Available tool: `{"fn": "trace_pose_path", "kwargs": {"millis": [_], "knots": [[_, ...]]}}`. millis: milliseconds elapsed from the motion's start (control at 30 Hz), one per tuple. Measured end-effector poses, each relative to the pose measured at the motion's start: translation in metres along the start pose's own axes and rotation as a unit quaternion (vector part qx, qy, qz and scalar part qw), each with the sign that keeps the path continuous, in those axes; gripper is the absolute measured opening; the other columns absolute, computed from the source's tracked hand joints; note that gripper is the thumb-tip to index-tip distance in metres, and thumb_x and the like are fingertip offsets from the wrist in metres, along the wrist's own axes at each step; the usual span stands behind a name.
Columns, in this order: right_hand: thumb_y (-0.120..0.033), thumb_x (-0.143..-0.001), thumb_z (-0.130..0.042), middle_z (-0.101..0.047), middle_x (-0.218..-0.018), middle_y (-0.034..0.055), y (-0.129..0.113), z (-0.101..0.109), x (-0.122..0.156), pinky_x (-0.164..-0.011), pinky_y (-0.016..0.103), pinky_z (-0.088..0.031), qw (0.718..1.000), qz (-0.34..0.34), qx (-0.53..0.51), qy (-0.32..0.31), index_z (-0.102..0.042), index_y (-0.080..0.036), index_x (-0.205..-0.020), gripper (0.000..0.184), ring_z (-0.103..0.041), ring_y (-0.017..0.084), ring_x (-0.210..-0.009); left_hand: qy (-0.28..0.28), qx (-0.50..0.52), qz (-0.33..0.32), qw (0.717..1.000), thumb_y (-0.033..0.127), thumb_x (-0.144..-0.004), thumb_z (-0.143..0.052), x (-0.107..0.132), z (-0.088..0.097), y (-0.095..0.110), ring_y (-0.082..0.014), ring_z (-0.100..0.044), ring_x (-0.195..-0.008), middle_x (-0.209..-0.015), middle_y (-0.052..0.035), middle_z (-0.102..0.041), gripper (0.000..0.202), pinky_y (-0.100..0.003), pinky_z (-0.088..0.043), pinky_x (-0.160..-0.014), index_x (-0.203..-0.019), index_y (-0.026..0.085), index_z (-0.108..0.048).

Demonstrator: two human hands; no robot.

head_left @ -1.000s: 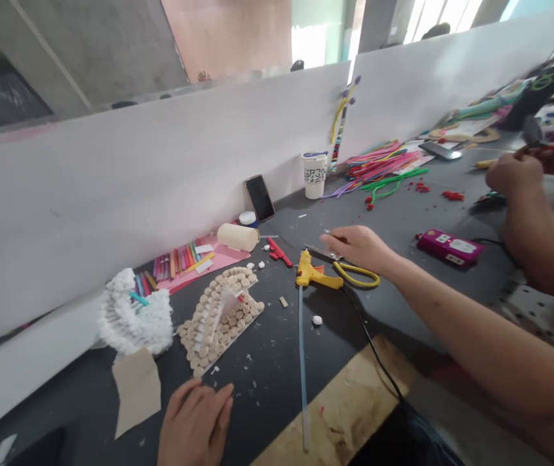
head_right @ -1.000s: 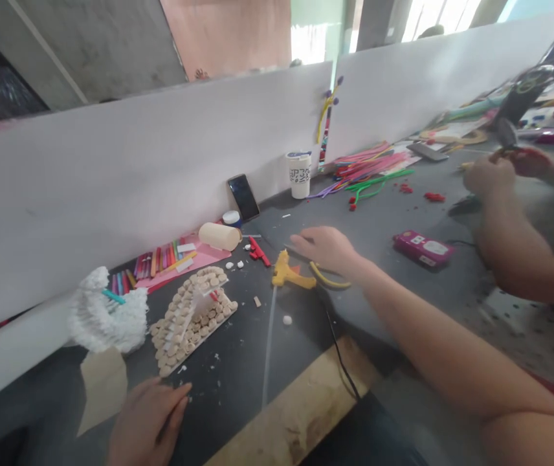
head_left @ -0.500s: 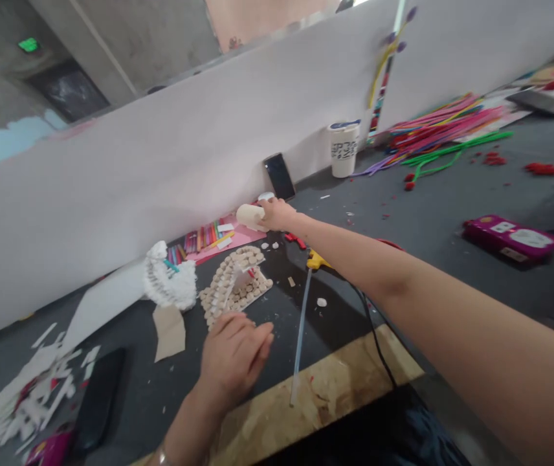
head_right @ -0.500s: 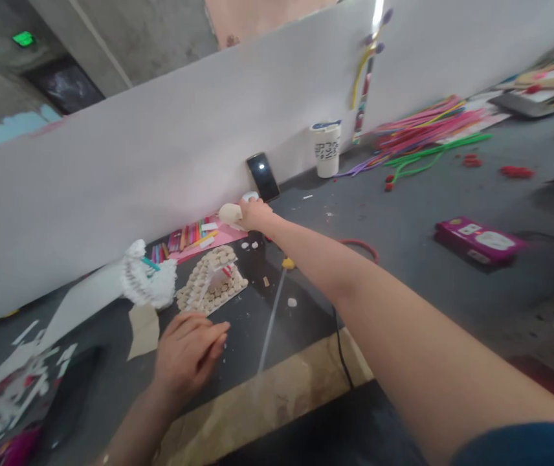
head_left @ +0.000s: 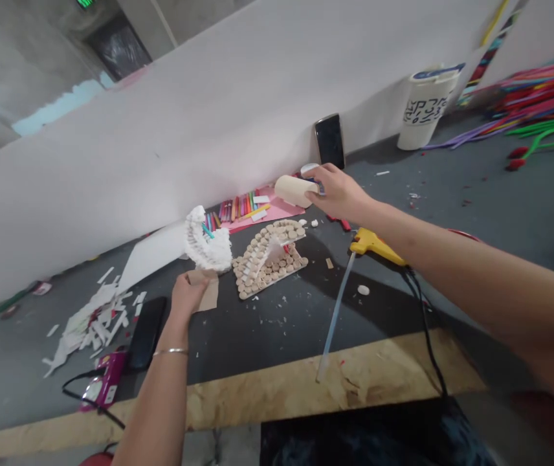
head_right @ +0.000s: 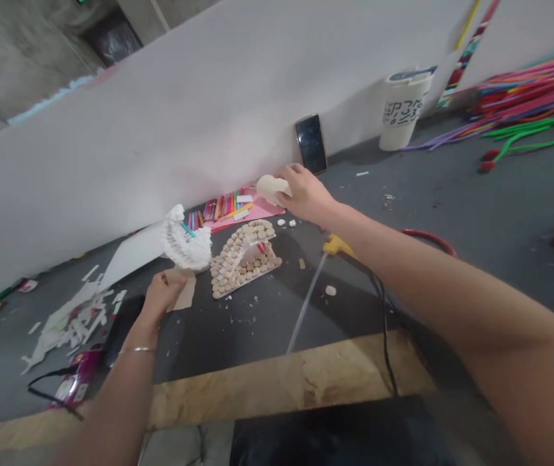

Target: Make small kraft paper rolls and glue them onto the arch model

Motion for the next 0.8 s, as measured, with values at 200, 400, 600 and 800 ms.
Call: {"fn": "trace_pose_path", "kwargs": {"millis": [200,400,600,800], "knots": [[-0.024,-0.093,-0.055,-0.071,-0.095,0.0046,-0.102,-0.008,0.123,-0.080,0.033,-0.048,0.961,0.203,-0.089,-0.166,-0.068,-0.019,-0.100,0.015,-0.064,0.019,-0.090,-0.005,0.053,-0.003,0.999,0.036,-0.069,-0.069,0.012,-0.003,-0.002,-0.0331,-0.068,-0.094,-0.103,-0.0170,-0.073,0.038,-0.038,-0.052,-0.080,-0.098,0.012,-0.067],[-0.033,-0.090,-0.066,-0.071,-0.093,0.0057,-0.128,-0.061,0.202,-0.079,0.033,-0.043,0.897,0.321,0.019,-0.304,-0.067,-0.017,-0.090,0.016,-0.062,0.021,-0.089,0.081,0.137,0.029,0.987,0.037,-0.072,-0.065,0.043,0.038,-0.006,-0.0302,-0.068,-0.083,-0.090,-0.0119,-0.073,0.030,-0.039,-0.055,-0.072,-0.092,0.014,-0.067],[-0.029,-0.088,-0.065,-0.069,-0.070,0.0050,-0.052,-0.029,0.214,-0.072,0.034,-0.040,0.921,0.197,0.149,-0.302,-0.065,-0.018,-0.072,0.019,-0.062,0.020,-0.068,0.041,0.462,0.026,0.886,0.035,-0.060,-0.079,0.093,0.039,0.030,-0.0177,-0.066,-0.075,-0.091,-0.0021,-0.071,0.043,-0.029,-0.056,-0.068,-0.097,0.018,-0.064],[-0.046,-0.092,-0.055,-0.071,-0.110,0.0097,-0.049,-0.002,0.205,-0.069,0.032,-0.049,0.962,-0.085,-0.099,-0.238,-0.059,-0.022,-0.127,0.043,-0.066,0.023,-0.089,-0.142,0.649,0.046,0.746,0.034,-0.059,-0.087,0.175,-0.023,0.136,-0.0155,-0.068,-0.076,-0.091,-0.0019,-0.073,0.050,-0.024,-0.056,-0.069,-0.101,0.021,-0.063]]}}
Point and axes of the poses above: each hand's wrist, its own x-axis away from the middle knuckle, its own z-axis out of the back of the hand, y = z × x, the point moved 8 cm from there along -x, towards the middle knuckle
